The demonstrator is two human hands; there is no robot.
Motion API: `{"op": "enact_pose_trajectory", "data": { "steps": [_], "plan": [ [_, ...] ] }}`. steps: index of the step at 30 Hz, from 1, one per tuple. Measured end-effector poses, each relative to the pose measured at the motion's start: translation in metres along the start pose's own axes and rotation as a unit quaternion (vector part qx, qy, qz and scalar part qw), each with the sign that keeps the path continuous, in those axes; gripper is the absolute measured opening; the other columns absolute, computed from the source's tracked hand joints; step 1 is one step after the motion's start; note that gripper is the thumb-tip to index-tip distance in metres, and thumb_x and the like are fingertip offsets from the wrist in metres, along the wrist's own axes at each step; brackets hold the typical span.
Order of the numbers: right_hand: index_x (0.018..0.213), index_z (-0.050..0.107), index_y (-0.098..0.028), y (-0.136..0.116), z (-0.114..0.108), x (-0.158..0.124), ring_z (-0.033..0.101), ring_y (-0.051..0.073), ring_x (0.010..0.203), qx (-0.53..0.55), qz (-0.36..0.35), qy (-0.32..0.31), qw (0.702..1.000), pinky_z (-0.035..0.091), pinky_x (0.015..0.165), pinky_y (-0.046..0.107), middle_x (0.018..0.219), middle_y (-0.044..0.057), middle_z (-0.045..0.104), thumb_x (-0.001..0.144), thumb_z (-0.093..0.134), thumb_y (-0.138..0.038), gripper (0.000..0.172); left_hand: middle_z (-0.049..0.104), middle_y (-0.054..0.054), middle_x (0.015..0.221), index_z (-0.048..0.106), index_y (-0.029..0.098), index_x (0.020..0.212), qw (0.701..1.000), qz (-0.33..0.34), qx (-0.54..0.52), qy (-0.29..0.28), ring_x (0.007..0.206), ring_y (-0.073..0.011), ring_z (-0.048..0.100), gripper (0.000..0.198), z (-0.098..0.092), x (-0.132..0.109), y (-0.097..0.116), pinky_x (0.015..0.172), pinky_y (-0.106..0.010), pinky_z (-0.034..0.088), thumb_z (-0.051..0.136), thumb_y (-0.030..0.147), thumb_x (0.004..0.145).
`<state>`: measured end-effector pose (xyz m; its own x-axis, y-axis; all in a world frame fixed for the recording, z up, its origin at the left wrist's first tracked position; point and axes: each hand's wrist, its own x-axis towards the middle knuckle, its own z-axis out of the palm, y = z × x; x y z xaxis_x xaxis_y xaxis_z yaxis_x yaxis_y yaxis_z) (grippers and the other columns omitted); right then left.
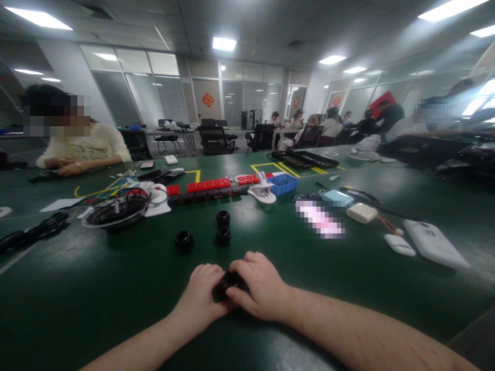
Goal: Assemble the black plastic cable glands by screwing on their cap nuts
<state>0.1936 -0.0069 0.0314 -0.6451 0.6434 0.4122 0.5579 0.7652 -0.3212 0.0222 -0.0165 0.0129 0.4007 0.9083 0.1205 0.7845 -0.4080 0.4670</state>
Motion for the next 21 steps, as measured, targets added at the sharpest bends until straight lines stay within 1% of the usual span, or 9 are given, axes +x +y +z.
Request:
{"op": "enact_pose_trajectory", "data": {
  "steps": [7,14,21],
  "plan": [
    [0.09,0.053,-0.014,0.0013,0.0004,-0.0002,0.043,0.018,0.069,0.0,0.003,-0.001,1.0,0.032,0.066,0.031,0.075,0.005,0.057,0.08,0.045,-0.039,0.027,0.053,-0.001,0.074,0.052,0.018,0.069,1.0,0.004,-0.003,0.005,0.073,-0.0191,0.048,0.021,0.0008,-0.0008,0.0013,0.069,-0.032,0.036,0.061,0.037,0.067],
    [0.091,0.052,-0.015,0.0006,-0.0013,0.0003,0.043,0.018,0.072,-0.005,0.008,-0.02,1.0,0.032,0.066,0.031,0.077,0.005,0.058,0.081,0.045,-0.039,0.027,0.053,-0.001,0.073,0.054,0.018,0.069,1.0,0.013,0.004,0.002,0.073,-0.0188,0.048,0.022,-0.0008,-0.0013,0.0039,0.07,-0.033,0.036,0.062,0.037,0.066],
    [0.094,0.052,-0.014,0.0007,-0.0004,0.0004,0.043,0.019,0.074,-0.008,0.011,-0.023,1.0,0.031,0.067,0.031,0.08,0.005,0.058,0.081,0.047,-0.04,0.03,0.054,0.0,0.074,0.054,0.018,0.069,1.0,0.025,0.01,-0.007,0.074,-0.0187,0.048,0.024,-0.0029,-0.0019,0.006,0.073,-0.034,0.036,0.062,0.04,0.068]
  ]
}}
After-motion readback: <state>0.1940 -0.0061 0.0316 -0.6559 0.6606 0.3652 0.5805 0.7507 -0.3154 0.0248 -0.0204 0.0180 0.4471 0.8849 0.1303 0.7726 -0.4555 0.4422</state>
